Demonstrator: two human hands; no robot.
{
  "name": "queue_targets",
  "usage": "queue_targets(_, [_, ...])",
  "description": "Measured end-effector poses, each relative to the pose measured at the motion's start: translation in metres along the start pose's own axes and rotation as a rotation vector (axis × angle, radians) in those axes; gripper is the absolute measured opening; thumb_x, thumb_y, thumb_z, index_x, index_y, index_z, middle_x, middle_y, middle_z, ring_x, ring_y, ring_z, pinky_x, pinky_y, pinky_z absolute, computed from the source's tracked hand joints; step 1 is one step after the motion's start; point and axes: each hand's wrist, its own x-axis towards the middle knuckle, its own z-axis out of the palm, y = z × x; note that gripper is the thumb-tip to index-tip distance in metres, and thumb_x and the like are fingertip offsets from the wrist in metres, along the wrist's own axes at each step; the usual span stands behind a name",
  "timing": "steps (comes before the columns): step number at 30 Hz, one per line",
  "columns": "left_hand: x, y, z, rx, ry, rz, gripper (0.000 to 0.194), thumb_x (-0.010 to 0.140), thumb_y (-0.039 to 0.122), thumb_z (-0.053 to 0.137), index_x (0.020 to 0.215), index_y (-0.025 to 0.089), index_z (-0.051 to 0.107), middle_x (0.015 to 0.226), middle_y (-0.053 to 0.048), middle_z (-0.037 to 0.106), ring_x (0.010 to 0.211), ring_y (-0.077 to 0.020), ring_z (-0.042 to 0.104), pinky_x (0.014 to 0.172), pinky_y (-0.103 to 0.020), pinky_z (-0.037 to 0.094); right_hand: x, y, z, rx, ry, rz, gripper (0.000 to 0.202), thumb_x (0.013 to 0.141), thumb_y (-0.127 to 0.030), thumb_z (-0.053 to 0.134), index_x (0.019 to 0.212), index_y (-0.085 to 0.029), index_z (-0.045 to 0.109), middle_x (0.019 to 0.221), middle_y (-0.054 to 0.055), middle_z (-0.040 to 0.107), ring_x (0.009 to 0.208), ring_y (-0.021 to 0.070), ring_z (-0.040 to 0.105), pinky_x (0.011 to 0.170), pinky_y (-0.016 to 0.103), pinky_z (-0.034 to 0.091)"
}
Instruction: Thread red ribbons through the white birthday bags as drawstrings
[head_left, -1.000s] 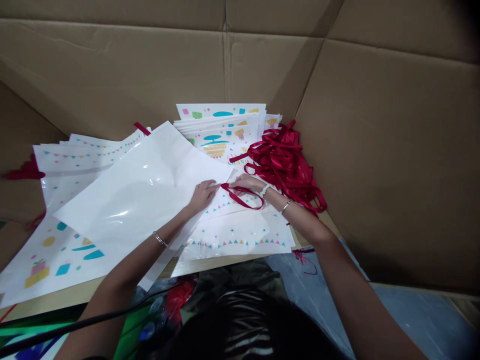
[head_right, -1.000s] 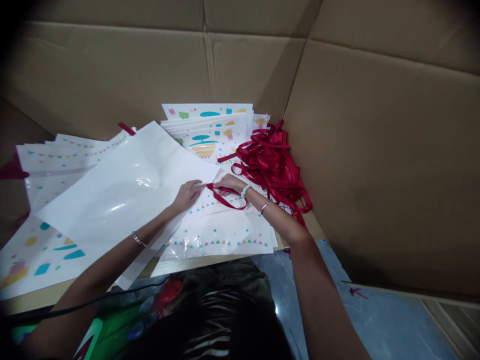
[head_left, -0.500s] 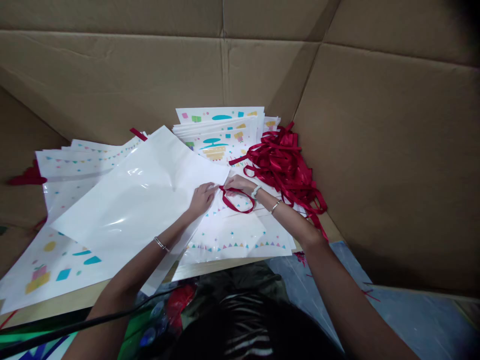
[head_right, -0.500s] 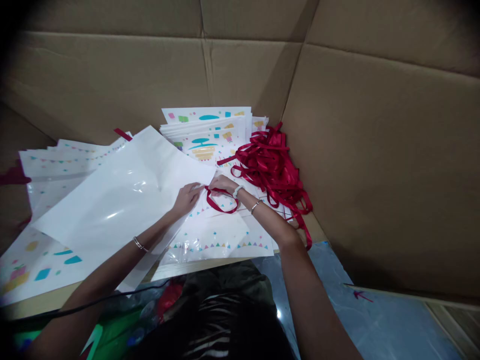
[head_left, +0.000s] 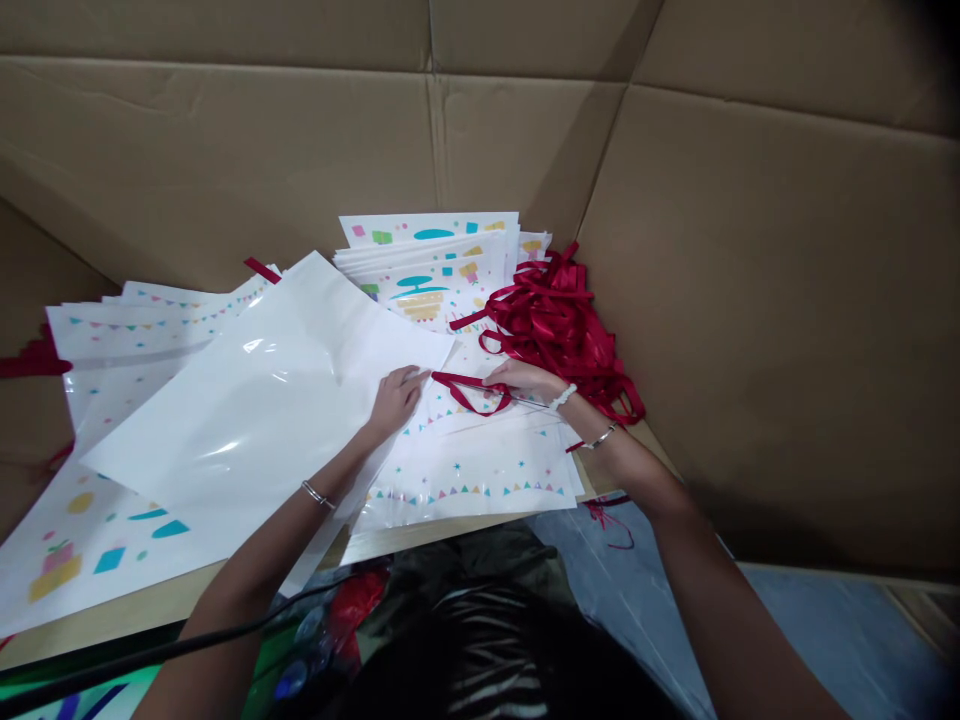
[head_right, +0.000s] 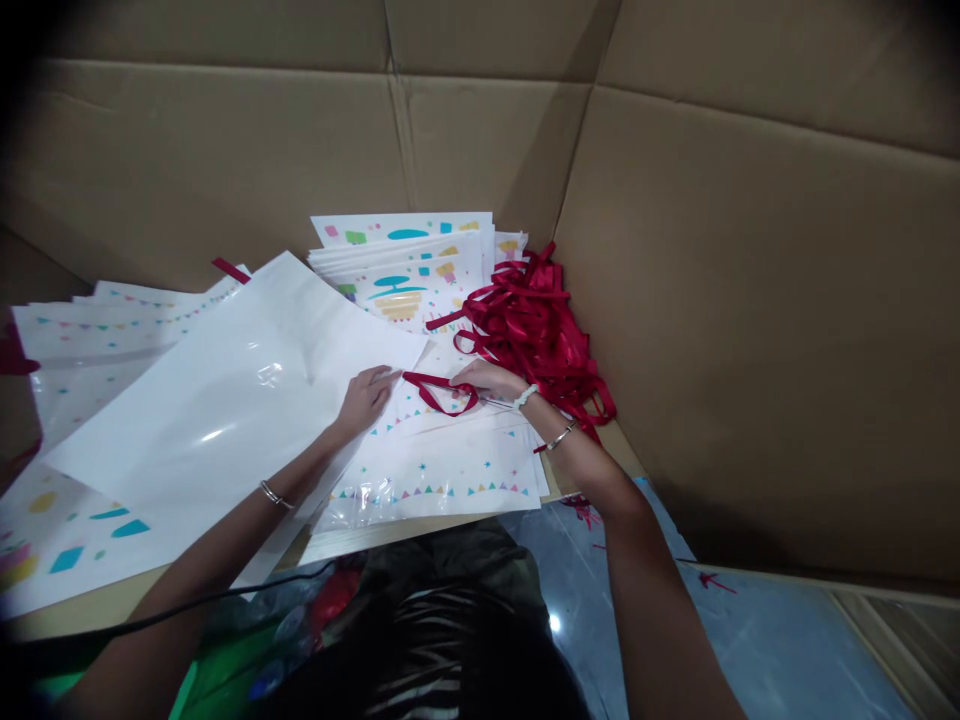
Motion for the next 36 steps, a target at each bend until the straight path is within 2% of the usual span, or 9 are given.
queue_targets(5, [-0.001,-0.001,0.002,-0.005,0.012,-0.006,0.048,0.103,0.023,0.041,0.141,0.024,0.069,0.142,-0.012,0.061,0.133,-0.0290,0.054,0.111,-0.047,0.042,-0.009,0.000,-0.021,-0.082,-0.026,0.007,0.030,0.104,-0.037,0.064,0.107,-0.007,0.067,0.091,0.003,0.066,0.075,0.0099,0.065,0.068,0.022,0.058])
queue_targets(13, [0.000,0.001,0.000,-0.002,0.014,-0.013,0.048,0.103,0.026,0.039,0.139,0.023,0.071,0.141,-0.012,0.062,0.131,-0.0294,0.055,0.110,-0.048,0.043,-0.020,0.006,-0.047,-0.143,0.031,-0.056,0.031,0.104,-0.038,0.063,0.110,-0.008,0.067,0.095,0.004,0.067,0.078,0.0110,0.065,0.072,0.025,0.059])
queue_targets(18, [0.001,0.003,-0.002,-0.003,0.013,-0.013,0.048,0.103,0.026,0.039,0.139,0.024,0.071,0.140,-0.011,0.062,0.130,-0.0284,0.056,0.110,-0.047,0.043,-0.034,0.017,-0.057,-0.172,0.032,-0.071,0.030,0.103,-0.039,0.064,0.107,-0.009,0.066,0.092,0.003,0.065,0.074,0.0094,0.061,0.066,0.021,0.055])
queue_targets(20, [0.001,0.003,-0.002,0.001,0.022,-0.011,0.047,0.103,0.026,0.040,0.138,0.023,0.072,0.139,-0.012,0.063,0.130,-0.0286,0.056,0.110,-0.047,0.044,-0.041,0.025,-0.063,-0.177,0.031,-0.074,0.029,0.096,-0.038,0.072,0.105,-0.010,0.067,0.090,0.004,0.065,0.072,0.0086,0.058,0.063,0.019,0.050])
queue_targets(22, [0.001,0.002,-0.001,0.003,0.034,-0.009,0.047,0.103,0.025,0.040,0.137,0.023,0.072,0.138,-0.012,0.063,0.129,-0.0288,0.057,0.109,-0.048,0.044,-0.046,0.035,-0.068,-0.176,0.027,-0.078,0.032,0.083,-0.034,0.083,0.100,-0.011,0.068,0.091,0.006,0.067,0.073,0.0091,0.057,0.061,0.018,0.045])
queue_targets(25, [0.001,0.001,0.001,-0.003,0.041,-0.004,0.047,0.103,0.025,0.040,0.136,0.023,0.072,0.137,-0.012,0.064,0.128,-0.0285,0.057,0.109,-0.047,0.045,-0.051,0.052,-0.075,-0.155,0.034,-0.051,0.039,0.071,-0.034,0.086,0.099,-0.011,0.071,0.091,0.006,0.067,0.073,0.0101,0.054,0.059,0.019,0.039])
queue_targets(30, [0.001,0.001,0.001,-0.007,0.028,-0.007,0.047,0.103,0.025,0.039,0.138,0.023,0.072,0.138,-0.011,0.063,0.129,-0.0280,0.057,0.110,-0.046,0.044,-0.053,0.068,-0.075,-0.270,0.128,-0.058,0.031,0.076,-0.036,0.074,0.090,-0.008,0.072,0.078,0.003,0.062,0.067,0.0087,0.047,0.058,0.019,0.032])
queue_targets(34, [0.001,0.002,0.000,0.014,0.024,-0.006,0.048,0.101,0.024,0.040,0.137,0.022,0.072,0.141,-0.013,0.062,0.131,-0.0301,0.055,0.110,-0.049,0.044,-0.048,0.062,-0.063,-0.314,0.136,-0.125,0.018,0.086,-0.022,0.067,0.089,-0.005,0.072,0.080,0.005,0.065,0.073,0.0089,0.052,0.062,0.018,0.037])
queue_targets(36, [0.001,0.004,-0.001,0.015,0.022,-0.002,0.048,0.100,0.023,0.042,0.137,0.023,0.072,0.141,-0.013,0.061,0.132,-0.0306,0.054,0.110,-0.050,0.043,-0.043,0.054,-0.052,-0.328,0.137,-0.137,0.017,0.092,-0.021,0.067,0.092,-0.004,0.070,0.083,0.006,0.066,0.076,0.0092,0.055,0.065,0.017,0.042])
